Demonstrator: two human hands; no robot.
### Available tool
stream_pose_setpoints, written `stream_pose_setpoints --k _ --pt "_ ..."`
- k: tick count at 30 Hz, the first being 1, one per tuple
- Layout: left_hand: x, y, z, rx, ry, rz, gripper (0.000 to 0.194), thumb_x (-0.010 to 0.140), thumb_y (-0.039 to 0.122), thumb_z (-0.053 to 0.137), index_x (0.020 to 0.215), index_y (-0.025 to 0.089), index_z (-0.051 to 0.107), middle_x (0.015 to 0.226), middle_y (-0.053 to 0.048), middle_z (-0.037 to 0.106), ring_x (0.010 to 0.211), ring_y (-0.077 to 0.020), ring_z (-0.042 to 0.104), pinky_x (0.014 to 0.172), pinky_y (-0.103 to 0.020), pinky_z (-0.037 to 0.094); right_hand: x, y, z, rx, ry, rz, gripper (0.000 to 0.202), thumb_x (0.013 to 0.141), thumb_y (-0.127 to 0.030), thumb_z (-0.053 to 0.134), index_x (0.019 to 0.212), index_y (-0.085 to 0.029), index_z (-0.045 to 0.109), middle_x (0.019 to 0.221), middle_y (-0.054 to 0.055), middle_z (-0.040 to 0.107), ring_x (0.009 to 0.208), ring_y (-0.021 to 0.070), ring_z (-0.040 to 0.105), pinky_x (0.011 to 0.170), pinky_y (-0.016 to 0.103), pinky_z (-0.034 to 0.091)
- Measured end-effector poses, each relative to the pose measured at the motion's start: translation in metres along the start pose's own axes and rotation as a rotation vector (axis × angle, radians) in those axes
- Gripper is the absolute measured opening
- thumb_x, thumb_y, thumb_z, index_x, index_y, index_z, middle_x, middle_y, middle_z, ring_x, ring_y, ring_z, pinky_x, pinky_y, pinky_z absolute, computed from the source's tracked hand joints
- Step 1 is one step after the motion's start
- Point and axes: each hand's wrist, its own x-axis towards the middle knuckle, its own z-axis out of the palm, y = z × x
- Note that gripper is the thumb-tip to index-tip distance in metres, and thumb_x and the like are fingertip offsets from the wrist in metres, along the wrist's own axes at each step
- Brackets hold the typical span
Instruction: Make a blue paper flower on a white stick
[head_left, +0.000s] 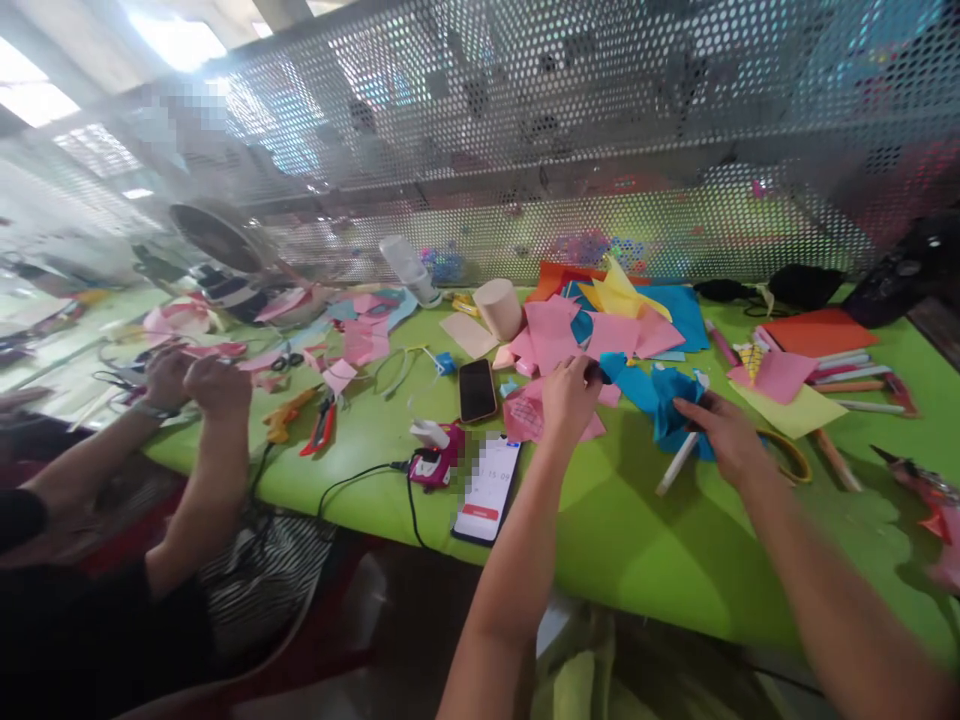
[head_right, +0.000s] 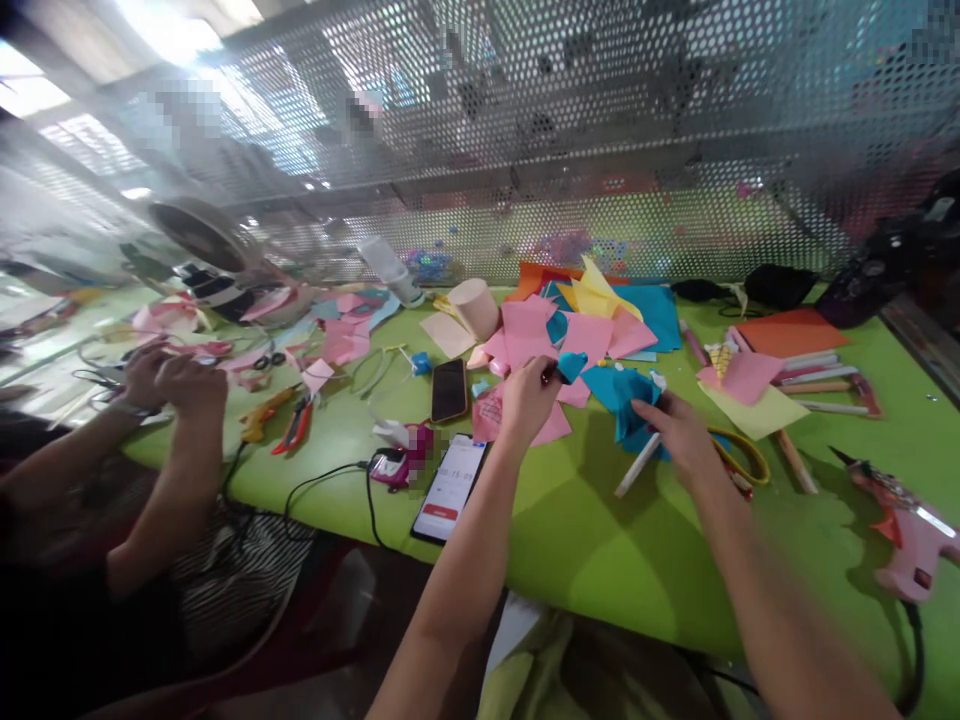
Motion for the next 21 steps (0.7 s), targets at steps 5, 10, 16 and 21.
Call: stream_pose_setpoints --k 5,10,16,21 --pt "-0.016 0.021 0.005 -0.377 0.077 -0.036 0.006 0.095 0.018 0.066 0.096 0.022 0.062 0.08 0.003 0.065 0.074 -0.0152 0.058 0.07 -0.026 0.04 0.003 0.003 -0.001 -0.228 0.069 -0.013 0.06 0.068 -0.058 0.093 0.113 -0.021 0.076 0.091 0.007 0.081 0.085 0.0311 0.073 0.08 0.045 0.057" --pt "-0.029 0.037 0.03 -0.556 0.025 -0.018 0.013 0.092 0.019 0.067 0.087 0.022 0.055 0.077 0.003 0.06 0.071 -0.0144 0.053 0.069 -0.027 0.037 -0.019 -0.027 -0.009 -0.54 0.227 -0.444 0.076 0.084 -0.059 0.084 0.151 -0.03 0.063 0.134 0.014 0.072 0.109 0.0345 0.07 0.099 0.056 0.056" --pt "-0.037 0.044 0.041 -0.59 -0.152 -0.01 0.013 0.088 0.019 0.069 0.089 0.023 0.056 0.073 0.005 0.055 0.068 -0.0143 0.049 0.067 -0.028 0.034 -0.045 -0.059 -0.004 -0.265 -0.095 -0.61 0.046 0.097 -0.036 0.078 0.142 -0.043 0.072 0.13 0.006 0.069 0.108 0.0259 0.071 0.097 0.044 0.061" --pt "-0.04 0.045 0.041 -0.648 -0.215 0.057 0.006 0.091 0.02 0.066 0.091 0.021 0.06 0.077 0.003 0.059 0.071 -0.0135 0.053 0.067 -0.026 0.038 -0.04 -0.059 -0.007 -0.185 -0.06 -0.54 0.03 0.083 -0.036 0.092 0.111 -0.033 0.082 0.11 0.005 0.072 0.099 0.0253 0.069 0.09 0.041 0.063"
